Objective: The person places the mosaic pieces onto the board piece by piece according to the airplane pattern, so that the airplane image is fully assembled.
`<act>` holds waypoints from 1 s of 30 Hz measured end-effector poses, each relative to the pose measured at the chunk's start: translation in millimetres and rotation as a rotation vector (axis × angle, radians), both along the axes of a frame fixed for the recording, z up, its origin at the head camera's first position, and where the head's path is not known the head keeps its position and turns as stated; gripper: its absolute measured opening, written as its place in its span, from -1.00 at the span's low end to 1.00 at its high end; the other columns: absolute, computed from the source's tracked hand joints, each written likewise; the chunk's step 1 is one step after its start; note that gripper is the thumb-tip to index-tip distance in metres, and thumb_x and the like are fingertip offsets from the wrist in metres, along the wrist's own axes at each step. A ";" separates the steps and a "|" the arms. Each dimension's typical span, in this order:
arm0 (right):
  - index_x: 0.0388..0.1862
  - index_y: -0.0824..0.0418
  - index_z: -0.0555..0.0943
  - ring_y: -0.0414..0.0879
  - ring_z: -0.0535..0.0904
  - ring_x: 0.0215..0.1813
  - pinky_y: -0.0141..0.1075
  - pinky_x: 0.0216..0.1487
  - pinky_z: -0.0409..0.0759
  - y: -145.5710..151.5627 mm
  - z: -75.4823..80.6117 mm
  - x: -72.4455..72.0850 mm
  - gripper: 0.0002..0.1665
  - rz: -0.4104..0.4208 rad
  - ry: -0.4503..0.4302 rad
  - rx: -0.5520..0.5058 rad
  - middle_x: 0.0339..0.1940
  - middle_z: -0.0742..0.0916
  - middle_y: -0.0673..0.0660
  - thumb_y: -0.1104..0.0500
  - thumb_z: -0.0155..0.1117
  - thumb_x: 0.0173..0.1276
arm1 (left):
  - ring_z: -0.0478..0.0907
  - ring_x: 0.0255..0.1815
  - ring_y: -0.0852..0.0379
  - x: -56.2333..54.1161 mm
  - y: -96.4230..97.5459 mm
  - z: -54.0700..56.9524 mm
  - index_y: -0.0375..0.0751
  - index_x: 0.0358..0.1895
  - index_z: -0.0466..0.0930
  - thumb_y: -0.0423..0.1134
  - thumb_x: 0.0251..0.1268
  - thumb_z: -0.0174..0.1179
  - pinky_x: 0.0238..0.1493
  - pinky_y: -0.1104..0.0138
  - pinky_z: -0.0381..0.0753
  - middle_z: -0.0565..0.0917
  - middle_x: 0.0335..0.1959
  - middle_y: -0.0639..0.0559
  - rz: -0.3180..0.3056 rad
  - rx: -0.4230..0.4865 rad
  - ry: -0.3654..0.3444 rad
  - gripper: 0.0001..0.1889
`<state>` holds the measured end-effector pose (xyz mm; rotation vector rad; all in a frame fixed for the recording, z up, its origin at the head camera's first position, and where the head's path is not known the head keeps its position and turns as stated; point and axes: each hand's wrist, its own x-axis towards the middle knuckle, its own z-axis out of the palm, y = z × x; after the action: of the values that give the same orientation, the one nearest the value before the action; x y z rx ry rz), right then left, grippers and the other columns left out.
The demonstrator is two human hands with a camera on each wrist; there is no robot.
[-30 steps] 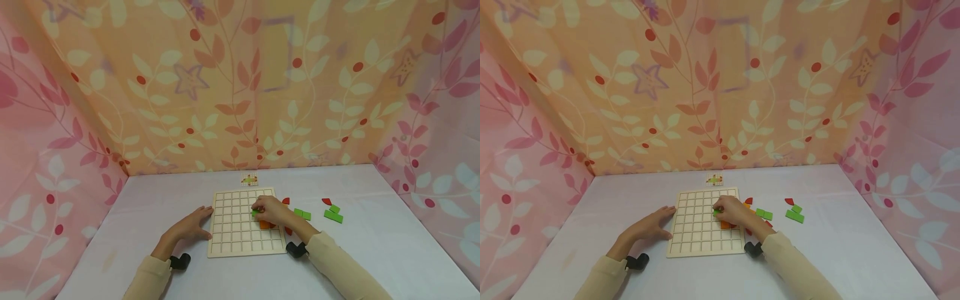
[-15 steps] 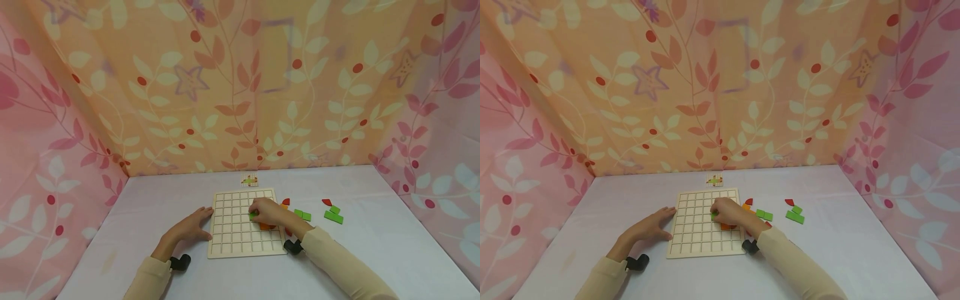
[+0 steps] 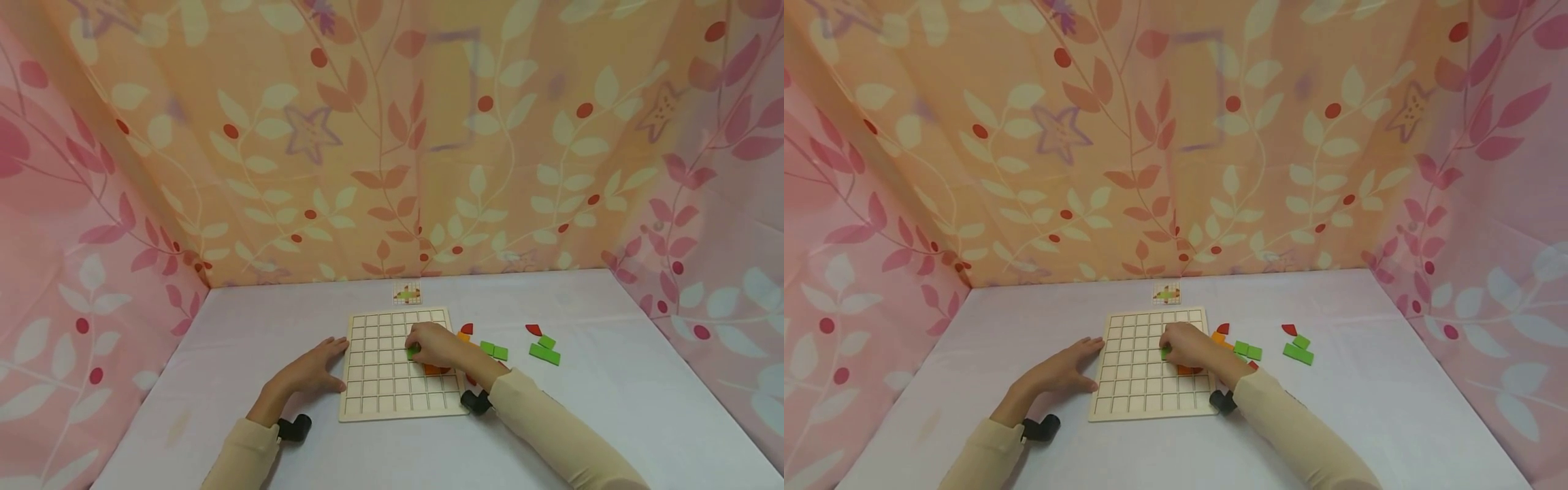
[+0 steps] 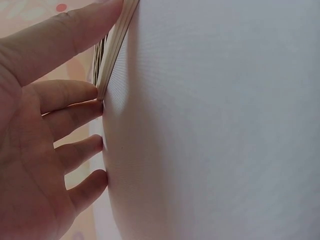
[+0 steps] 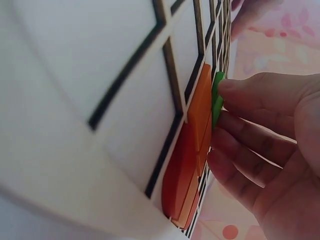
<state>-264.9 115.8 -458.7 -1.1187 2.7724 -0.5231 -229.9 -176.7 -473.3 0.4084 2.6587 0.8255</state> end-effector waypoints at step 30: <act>-0.11 0.24 0.74 -0.14 0.56 -0.21 -0.31 -0.13 0.58 39.8 23.8 5.7 -0.77 -0.152 -0.133 -0.158 -0.21 0.71 0.02 0.20 0.34 0.28 | 0.00 0.58 -0.24 -0.3 0.0 2.6 -0.24 0.44 0.29 -0.22 -0.08 0.52 0.48 -0.15 0.09 0.24 0.52 -0.14 -0.009 -0.048 0.015 -0.08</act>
<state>-259.1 155.6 -435.0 -0.8675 2.7531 -0.8142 -230.2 -176.6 -470.6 0.4165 2.6825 0.7578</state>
